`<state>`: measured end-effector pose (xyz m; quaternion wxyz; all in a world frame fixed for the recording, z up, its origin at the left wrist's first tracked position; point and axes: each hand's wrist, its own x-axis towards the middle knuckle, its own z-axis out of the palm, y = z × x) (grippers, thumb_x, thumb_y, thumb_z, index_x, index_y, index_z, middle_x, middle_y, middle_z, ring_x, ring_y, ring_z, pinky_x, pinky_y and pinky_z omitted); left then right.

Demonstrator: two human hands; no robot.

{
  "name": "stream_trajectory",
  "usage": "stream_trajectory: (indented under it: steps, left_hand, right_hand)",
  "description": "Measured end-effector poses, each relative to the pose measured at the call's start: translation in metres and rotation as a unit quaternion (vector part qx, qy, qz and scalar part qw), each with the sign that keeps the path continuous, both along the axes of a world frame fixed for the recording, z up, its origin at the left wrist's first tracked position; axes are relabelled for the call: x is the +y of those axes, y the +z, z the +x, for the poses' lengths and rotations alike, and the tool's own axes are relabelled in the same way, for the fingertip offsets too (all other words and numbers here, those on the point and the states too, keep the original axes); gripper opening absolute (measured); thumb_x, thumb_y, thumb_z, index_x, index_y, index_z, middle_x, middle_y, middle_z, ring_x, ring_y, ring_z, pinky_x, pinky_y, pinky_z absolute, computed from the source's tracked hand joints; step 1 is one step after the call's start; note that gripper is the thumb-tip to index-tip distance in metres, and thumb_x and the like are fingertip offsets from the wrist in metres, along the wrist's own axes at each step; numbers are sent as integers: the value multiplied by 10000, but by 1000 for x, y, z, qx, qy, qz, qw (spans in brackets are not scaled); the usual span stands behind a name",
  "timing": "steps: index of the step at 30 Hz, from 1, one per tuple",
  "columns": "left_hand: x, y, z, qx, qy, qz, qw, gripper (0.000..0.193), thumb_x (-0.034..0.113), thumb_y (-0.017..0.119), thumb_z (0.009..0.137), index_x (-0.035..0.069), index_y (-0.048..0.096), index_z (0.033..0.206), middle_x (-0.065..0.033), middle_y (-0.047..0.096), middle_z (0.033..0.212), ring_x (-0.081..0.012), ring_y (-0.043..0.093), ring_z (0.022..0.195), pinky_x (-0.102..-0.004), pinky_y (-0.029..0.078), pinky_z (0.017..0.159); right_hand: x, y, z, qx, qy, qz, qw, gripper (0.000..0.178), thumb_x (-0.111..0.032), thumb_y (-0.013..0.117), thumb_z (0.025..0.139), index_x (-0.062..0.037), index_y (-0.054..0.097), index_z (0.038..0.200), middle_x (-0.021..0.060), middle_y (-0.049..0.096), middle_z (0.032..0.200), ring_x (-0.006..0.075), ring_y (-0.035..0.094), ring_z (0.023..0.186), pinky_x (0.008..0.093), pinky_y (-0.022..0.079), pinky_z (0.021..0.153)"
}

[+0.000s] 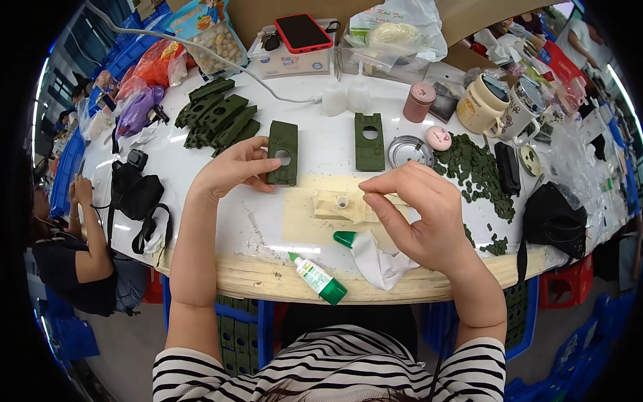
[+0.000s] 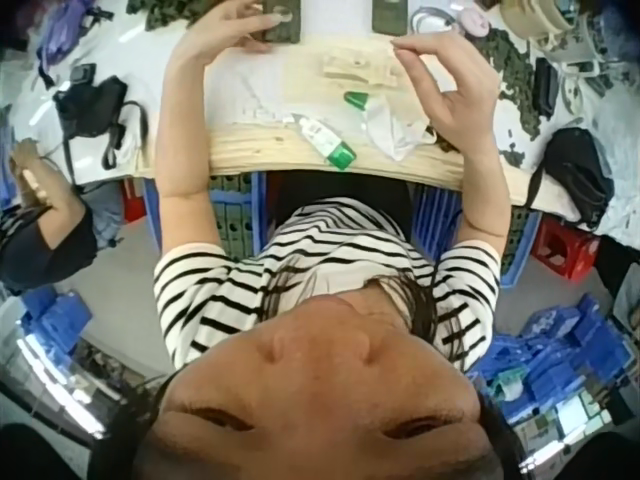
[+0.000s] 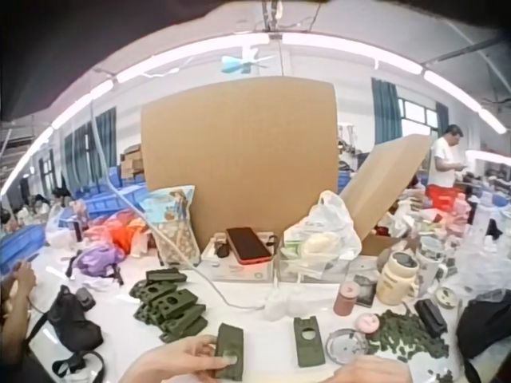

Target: The person applies glue to small plastic components and attaches them to the hull of toy tank models on a workbench.

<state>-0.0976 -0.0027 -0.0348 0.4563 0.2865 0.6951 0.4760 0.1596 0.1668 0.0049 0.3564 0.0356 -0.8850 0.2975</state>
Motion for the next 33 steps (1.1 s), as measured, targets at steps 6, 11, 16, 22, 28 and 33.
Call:
stream_trajectory:
  steps: [6, 11, 16, 22, 28, 33]
  left_hand:
    - [1, 4, -1, 32, 23, -29, 999, 585, 196, 700, 825, -42, 437, 1291, -18, 573, 761, -112, 615, 638, -229, 570, 599]
    - [3, -1, 3, 76, 45, -33, 996, 530, 182, 672, 849, -21, 459, 1289, -37, 557, 823, -124, 617, 636, -233, 571, 589]
    - [7, -3, 9, 111, 47, -22, 993, 527, 185, 647, 870, -38, 447, 1303, -63, 513, 870, -139, 604, 654, -236, 562, 554]
    - [7, -1, 17, 177, 67, -40, 981, 490, 252, 627, 888, -10, 477, 1273, -64, 515, 857, -134, 599, 668, -236, 524, 502]
    - [8, 3, 23, 241, 60, -51, 967, 537, 320, 627, 887, -28, 477, 1269, -65, 511, 816, -119, 544, 620, -253, 495, 495]
    - [8, -1, 28, 295, 55, -45, 953, 577, 366, 624, 885, -47, 483, 1263, -68, 519, 737, -129, 509, 608, -279, 461, 535]
  right_hand:
    - [4, 4, 6, 2, -4, -79, 997, 72, 0, 677, 764, 0, 656, 833, 93, 652, 745, 194, 605, 643, 282, 456, 593]
    - [-23, 13, 12, -58, 396, -314, 861, 141, -72, 533, 909, 13, 640, 943, 81, 634, 828, 209, 563, 721, 316, 444, 676]
    - [-89, 22, 12, -30, 624, -479, 616, 387, -349, 383, 972, 16, 442, 1084, 90, 495, 894, 195, 493, 849, 303, 401, 785]
    - [-115, 67, 21, 99, 536, -720, 429, 384, -401, 413, 964, -19, 420, 928, 101, 472, 913, 163, 504, 742, 253, 425, 696]
    - [-162, 53, -29, 401, 525, -604, 446, 375, -419, 445, 950, -49, 439, 1012, 74, 501, 831, 152, 496, 695, 210, 399, 670]
    - [-154, 60, -10, 282, 576, -632, 434, 382, -418, 441, 951, -40, 449, 1007, 59, 497, 804, 135, 478, 664, 206, 391, 649]
